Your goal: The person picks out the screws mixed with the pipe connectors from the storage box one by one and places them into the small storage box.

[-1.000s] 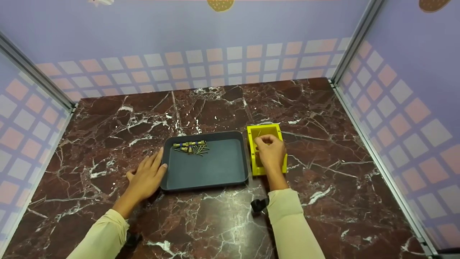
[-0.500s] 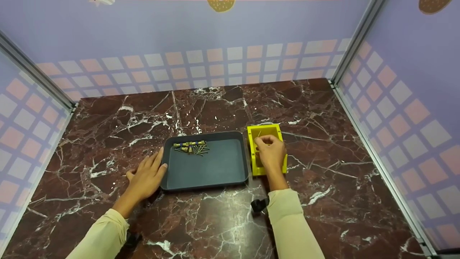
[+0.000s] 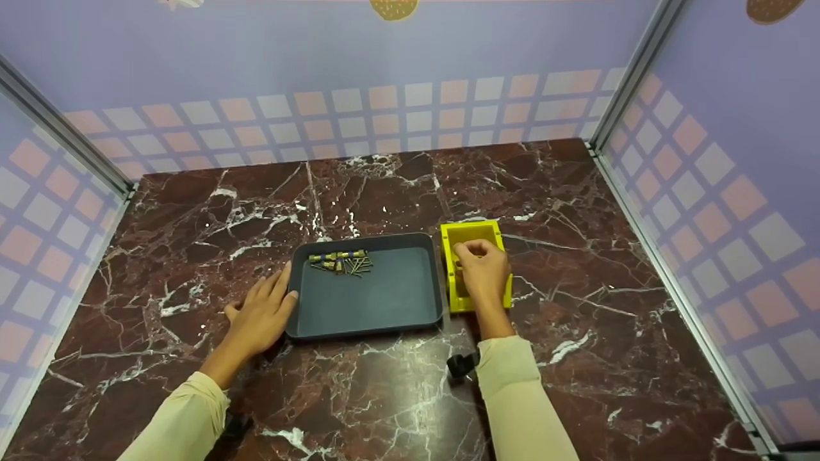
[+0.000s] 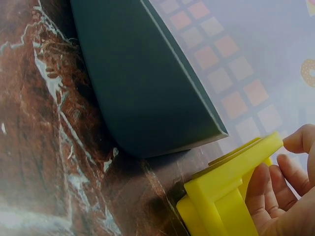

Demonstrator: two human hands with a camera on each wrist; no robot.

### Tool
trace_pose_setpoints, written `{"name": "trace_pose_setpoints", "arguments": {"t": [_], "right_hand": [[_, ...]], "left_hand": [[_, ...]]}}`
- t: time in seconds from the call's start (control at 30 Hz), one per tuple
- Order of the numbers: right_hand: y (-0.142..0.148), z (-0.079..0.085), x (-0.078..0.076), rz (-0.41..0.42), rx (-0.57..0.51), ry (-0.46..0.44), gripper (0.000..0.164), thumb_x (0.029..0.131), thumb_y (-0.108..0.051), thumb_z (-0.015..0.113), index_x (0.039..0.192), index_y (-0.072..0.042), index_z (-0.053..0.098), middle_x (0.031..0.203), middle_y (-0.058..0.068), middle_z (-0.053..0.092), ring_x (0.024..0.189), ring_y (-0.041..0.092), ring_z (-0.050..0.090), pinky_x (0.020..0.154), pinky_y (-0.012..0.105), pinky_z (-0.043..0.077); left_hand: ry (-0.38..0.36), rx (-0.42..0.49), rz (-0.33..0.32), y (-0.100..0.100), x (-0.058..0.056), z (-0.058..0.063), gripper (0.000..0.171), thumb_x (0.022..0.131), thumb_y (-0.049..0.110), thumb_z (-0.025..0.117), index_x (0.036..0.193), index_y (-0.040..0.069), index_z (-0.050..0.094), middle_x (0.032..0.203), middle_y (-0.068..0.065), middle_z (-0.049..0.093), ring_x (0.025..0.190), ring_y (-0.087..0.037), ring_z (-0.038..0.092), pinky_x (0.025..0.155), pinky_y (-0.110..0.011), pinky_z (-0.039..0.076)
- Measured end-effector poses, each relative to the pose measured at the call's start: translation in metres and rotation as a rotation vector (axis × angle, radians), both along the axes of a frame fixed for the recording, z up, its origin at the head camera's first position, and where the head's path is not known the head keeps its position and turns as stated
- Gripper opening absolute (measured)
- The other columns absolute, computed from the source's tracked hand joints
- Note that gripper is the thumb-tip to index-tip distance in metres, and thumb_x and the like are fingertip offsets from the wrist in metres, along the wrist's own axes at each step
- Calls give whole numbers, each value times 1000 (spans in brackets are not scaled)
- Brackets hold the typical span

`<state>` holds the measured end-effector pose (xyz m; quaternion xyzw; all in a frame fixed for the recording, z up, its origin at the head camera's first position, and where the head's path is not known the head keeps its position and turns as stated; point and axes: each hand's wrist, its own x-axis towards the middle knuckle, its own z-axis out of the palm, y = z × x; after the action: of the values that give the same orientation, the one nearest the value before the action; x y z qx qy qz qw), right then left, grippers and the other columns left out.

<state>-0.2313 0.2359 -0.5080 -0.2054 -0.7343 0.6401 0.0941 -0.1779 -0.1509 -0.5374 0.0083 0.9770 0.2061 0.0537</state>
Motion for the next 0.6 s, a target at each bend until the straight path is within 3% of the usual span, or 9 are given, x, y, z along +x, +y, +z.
{"name": "trace_pose_setpoints", "arguments": {"t": [0.33,0.6], "right_hand": [[-4,12,0,6,-54,66,13,91,-14,67,92,-3,74,91,3,71,72,18,69,62,30,61],[-7,21,1,19,-83,107,12,91,-14,69,94,-3,73,90,4,69,72,19,70,58,28,60]], "left_hand": [[3,4,3,0,0,1,61,108,52,29,165,38,11,168,-5,30,156,-38,20,104,-85,13],[5,5,1,0,0,1,61,109,52,29,165,37,12,167,-6,31,156,-38,20,103,-85,13]]}}
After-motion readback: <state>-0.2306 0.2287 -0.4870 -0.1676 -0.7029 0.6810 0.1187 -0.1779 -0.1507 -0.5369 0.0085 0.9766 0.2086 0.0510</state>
